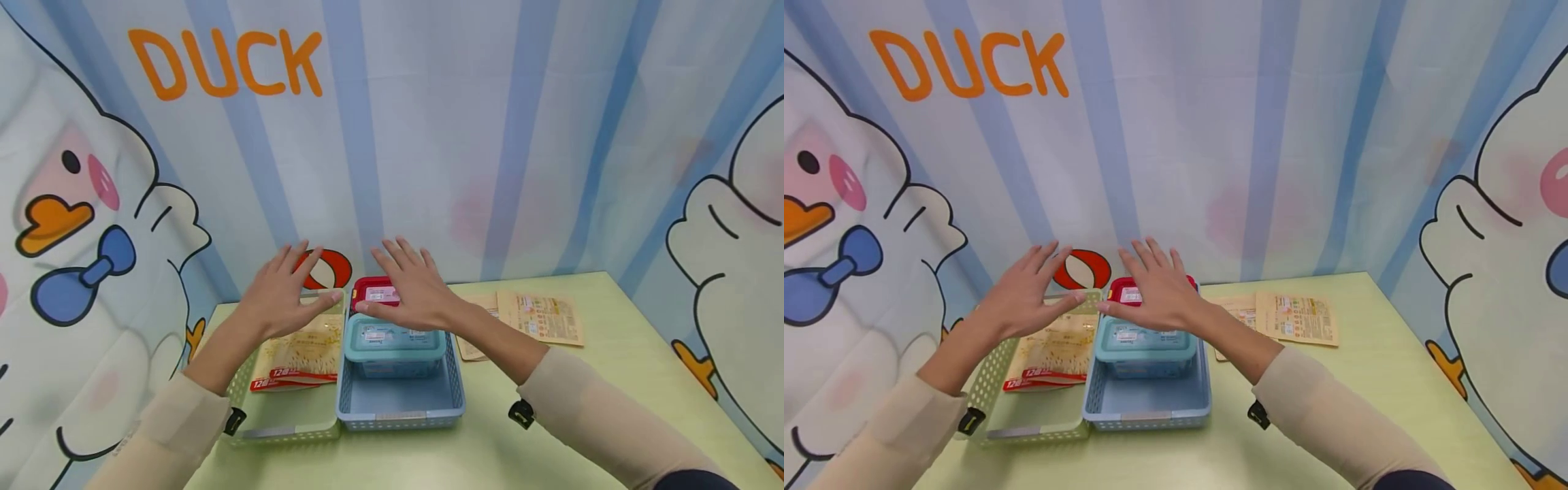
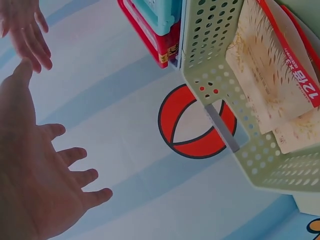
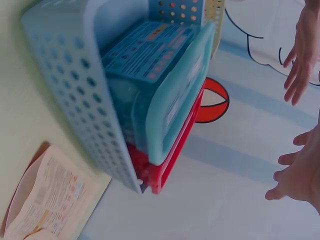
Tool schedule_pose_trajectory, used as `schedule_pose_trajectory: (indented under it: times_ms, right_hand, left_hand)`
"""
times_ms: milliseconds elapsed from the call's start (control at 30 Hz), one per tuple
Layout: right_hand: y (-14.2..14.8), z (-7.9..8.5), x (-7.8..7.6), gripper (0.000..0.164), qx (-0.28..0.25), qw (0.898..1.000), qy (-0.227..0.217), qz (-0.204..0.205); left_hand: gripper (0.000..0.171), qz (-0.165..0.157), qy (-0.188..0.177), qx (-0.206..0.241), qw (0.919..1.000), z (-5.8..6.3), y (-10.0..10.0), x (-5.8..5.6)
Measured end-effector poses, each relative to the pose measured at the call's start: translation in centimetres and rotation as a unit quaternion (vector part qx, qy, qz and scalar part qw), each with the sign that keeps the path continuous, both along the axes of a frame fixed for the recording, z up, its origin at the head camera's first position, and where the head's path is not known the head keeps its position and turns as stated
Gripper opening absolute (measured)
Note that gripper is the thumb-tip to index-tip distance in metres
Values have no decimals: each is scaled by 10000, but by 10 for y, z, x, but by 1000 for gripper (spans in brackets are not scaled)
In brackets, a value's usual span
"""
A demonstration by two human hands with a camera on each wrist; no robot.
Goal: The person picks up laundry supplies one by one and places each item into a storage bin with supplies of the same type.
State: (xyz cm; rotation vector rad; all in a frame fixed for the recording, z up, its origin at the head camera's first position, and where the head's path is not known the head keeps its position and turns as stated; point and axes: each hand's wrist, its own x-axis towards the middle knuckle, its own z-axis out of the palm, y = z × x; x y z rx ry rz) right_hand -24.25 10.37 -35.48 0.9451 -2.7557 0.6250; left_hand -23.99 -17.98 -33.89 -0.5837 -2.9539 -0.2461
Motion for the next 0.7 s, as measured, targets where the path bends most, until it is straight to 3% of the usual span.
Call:
schedule_pose_trajectory:
  times_ms: [267, 700]
  right_hand:
    - [22, -5, -6, 107, 432, 9986, 239, -171]
    - [46, -8, -14, 107, 722, 9958, 447, -340]
  left_hand:
    - [105, 82, 93, -186, 9997, -14, 10, -5]
    - [100, 22, 7, 35, 10000, -32, 23, -12]
